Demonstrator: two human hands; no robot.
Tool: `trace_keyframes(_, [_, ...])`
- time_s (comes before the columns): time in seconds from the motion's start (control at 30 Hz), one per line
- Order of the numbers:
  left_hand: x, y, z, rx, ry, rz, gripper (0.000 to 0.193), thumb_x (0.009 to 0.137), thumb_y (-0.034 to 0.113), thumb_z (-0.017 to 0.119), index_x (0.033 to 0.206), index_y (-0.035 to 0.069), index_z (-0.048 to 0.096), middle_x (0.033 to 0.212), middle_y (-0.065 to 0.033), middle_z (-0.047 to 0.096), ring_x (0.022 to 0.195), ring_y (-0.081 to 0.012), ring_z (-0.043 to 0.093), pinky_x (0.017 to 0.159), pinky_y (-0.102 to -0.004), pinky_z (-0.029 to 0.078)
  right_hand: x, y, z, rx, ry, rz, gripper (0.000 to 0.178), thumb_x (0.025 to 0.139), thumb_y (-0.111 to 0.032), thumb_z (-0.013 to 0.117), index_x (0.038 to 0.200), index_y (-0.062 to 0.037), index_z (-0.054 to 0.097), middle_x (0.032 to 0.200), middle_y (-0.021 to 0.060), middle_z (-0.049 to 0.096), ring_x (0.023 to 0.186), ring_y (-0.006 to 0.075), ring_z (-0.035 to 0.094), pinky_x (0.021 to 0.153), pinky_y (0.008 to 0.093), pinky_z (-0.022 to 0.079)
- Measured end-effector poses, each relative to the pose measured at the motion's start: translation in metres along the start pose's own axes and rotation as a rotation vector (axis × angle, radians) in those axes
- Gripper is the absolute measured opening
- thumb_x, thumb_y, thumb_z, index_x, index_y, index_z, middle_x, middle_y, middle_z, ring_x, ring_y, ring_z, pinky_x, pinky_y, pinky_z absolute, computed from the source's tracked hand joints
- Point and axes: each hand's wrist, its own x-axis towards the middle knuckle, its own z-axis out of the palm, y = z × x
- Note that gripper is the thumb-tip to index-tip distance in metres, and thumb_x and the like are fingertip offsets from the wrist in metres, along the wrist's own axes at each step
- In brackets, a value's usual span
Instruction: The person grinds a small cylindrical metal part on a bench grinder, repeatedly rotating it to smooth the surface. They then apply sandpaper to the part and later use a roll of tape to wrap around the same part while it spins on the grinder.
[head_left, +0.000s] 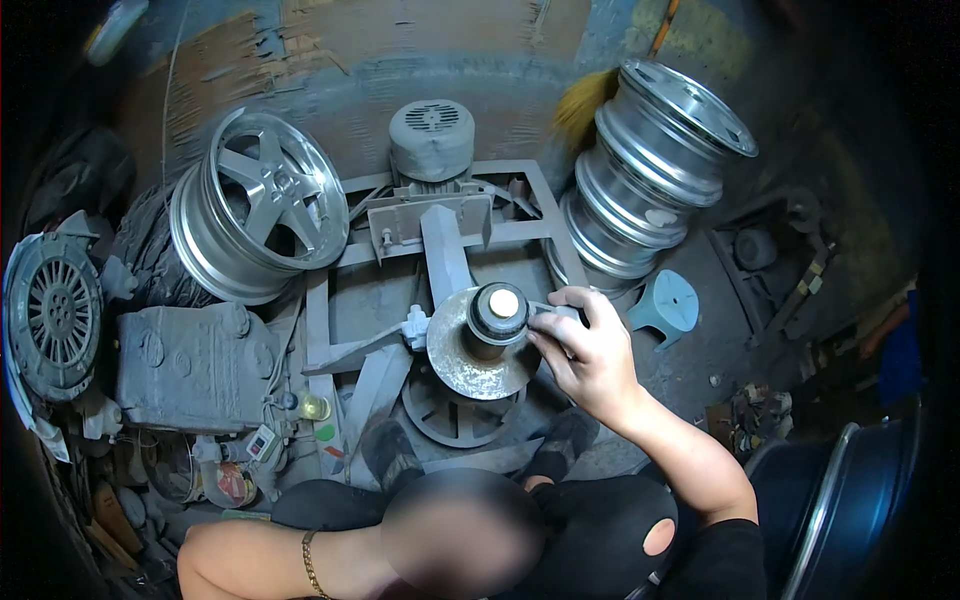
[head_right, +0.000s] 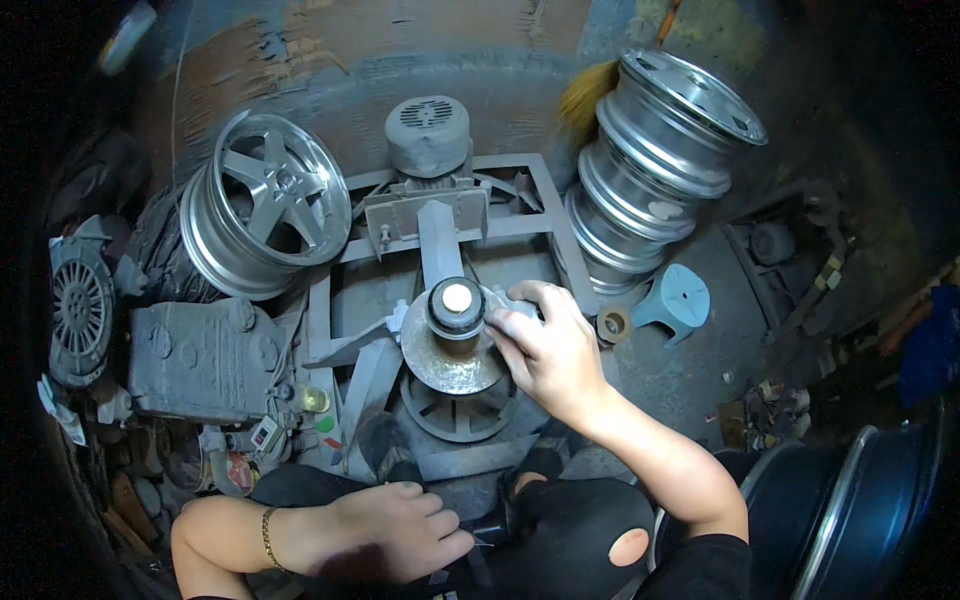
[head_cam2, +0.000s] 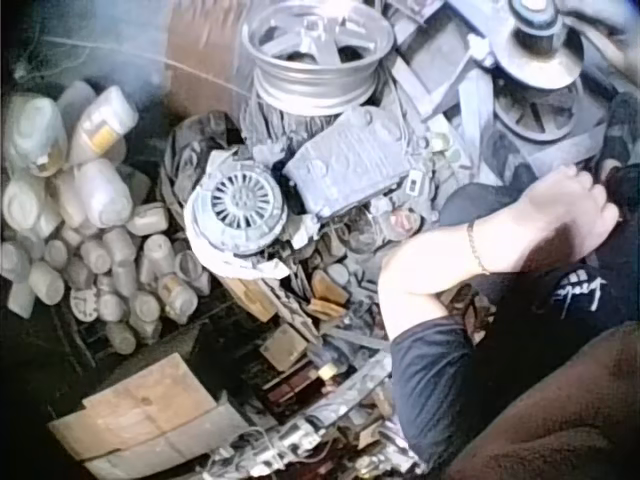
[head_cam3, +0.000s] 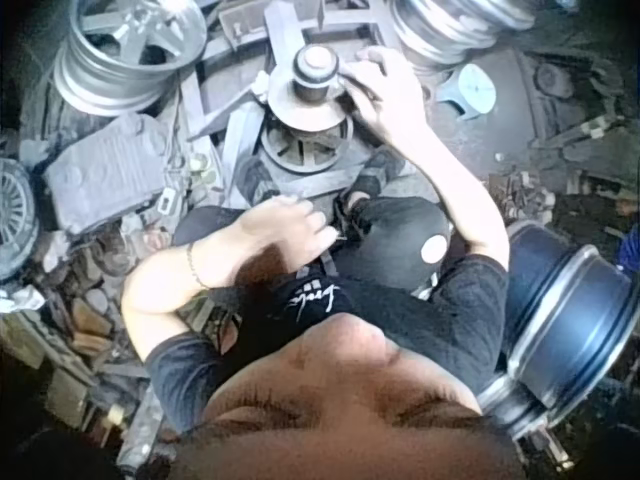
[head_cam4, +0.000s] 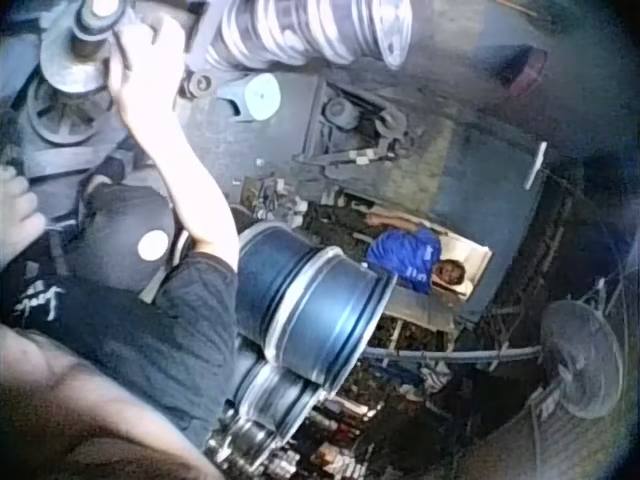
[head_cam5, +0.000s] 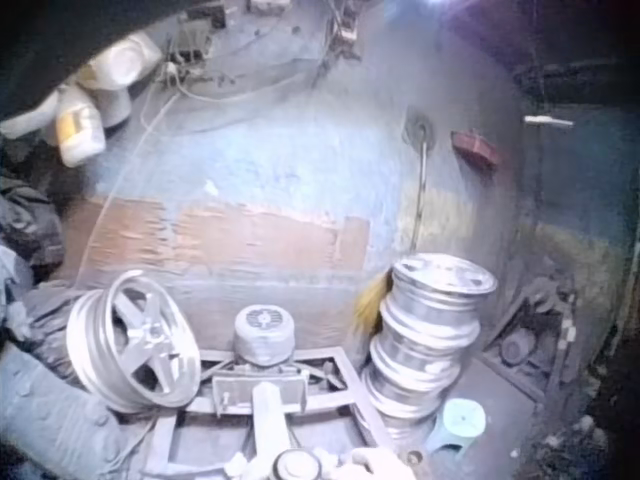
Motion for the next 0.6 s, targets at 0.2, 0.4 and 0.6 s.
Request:
trace_keyframes(0.2, [0.006,-0.006,0.000,0.001,-0.006,-0.017,0.011,0.087,0.020,0.056,0.092,0.011,0.059,0.080,-0.0027,0.057,0.079,-0.0195,0.060,0.071,-0.0321,0.047,0.004,0.000,0.001,0.002,-0.002,-0.098,0.026,0.075,-0.007,0.080,0.099,-0.0063,0.070,0.109,0.0180,0.062,0.097,0.0371,0.063,0.082,0.0432,0.053])
trace_keyframes(0.4, [0.007,-0.004,0.008,0.027,0.208,-0.020,0.008,0.081,0.019,0.059,0.075,0.014,0.055,0.069,-0.0028,0.053,0.069,-0.0196,0.058,0.063,-0.0337,0.046,-0.021,-0.008,0.002,0.207,-0.074,0.109,0.024,0.077,-0.011,0.081,0.096,-0.0030,0.067,0.109,0.0190,0.059,0.098,0.0359,0.061,0.085,0.0422,0.050])
trace_keyframes(0.6, [0.007,-0.006,0.003,0.058,0.228,-0.006,0.009,0.080,0.021,0.060,0.077,0.013,0.058,0.069,-0.0028,0.054,0.067,-0.0198,0.058,0.062,-0.0337,0.047,-0.007,-0.002,-0.003,0.144,-0.025,0.154,0.043,0.070,-0.021,0.090,0.105,-0.0054,0.071,0.110,0.0189,0.057,0.102,0.0340,0.061,0.087,0.0414,0.051])
